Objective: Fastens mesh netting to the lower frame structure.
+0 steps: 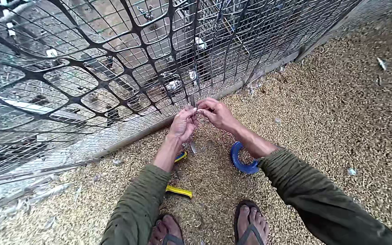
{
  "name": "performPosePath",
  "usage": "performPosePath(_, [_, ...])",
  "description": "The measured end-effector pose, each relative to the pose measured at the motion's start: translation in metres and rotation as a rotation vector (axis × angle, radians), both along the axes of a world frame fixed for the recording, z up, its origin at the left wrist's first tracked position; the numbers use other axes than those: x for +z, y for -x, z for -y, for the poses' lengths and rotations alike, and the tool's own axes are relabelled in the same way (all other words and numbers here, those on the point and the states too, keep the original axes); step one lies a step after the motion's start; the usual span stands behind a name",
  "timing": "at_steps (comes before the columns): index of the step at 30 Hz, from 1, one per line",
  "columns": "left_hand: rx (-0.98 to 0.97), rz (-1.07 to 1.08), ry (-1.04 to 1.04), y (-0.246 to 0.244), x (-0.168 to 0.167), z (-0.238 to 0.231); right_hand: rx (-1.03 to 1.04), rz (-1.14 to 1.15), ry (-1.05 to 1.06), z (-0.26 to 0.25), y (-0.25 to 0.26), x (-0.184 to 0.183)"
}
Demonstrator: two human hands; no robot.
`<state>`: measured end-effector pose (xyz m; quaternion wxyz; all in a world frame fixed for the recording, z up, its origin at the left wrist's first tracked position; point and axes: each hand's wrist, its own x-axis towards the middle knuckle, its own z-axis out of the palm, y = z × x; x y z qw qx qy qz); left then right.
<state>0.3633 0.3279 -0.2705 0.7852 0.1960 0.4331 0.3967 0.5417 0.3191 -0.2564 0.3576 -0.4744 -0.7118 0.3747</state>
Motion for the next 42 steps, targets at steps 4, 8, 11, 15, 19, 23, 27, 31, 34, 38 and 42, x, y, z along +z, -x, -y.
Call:
performPosePath(4, [0.017, -0.013, 0.014, -0.002, 0.002, 0.000, 0.148, -0.054, -0.116, -0.008, 0.000, 0.000])
performPosePath(8, [0.027, 0.035, 0.003, -0.001, 0.001, 0.000, 0.218, -0.073, -0.145, -0.015, 0.000, 0.000])
performPosePath(11, [0.087, 0.117, 0.048, 0.000, 0.004, 0.001, 0.192, -0.060, -0.139, -0.014, 0.000, -0.002])
performPosePath(15, [0.031, 0.124, -0.007, 0.005, 0.001, 0.001, 0.132, -0.037, -0.050, -0.008, -0.003, -0.007])
performPosePath(19, [-0.052, -0.029, -0.079, 0.011, -0.001, 0.003, 0.077, 0.024, 0.153, -0.008, -0.002, -0.002])
performPosePath(23, [-0.089, -0.133, -0.128, 0.012, 0.001, 0.003, 0.029, 0.081, 0.307, -0.012, 0.004, 0.003])
performPosePath(27, [-0.089, -0.177, -0.095, 0.014, 0.005, 0.002, -0.006, 0.129, 0.369, -0.017, 0.009, 0.007])
performPosePath(31, [-0.096, -0.198, 0.031, 0.014, 0.015, -0.003, -0.029, 0.170, 0.368, -0.020, 0.011, 0.008])
performPosePath(34, [-0.148, -0.251, 0.070, 0.012, 0.023, -0.007, -0.048, 0.166, 0.351, -0.019, 0.010, 0.008])
performPosePath(38, [-0.178, -0.260, 0.068, 0.015, 0.023, -0.011, -0.101, 0.169, 0.348, -0.017, 0.012, 0.010])
performPosePath(42, [-0.180, -0.278, 0.047, 0.015, 0.023, -0.010, -0.166, 0.159, 0.385, -0.012, 0.019, 0.014])
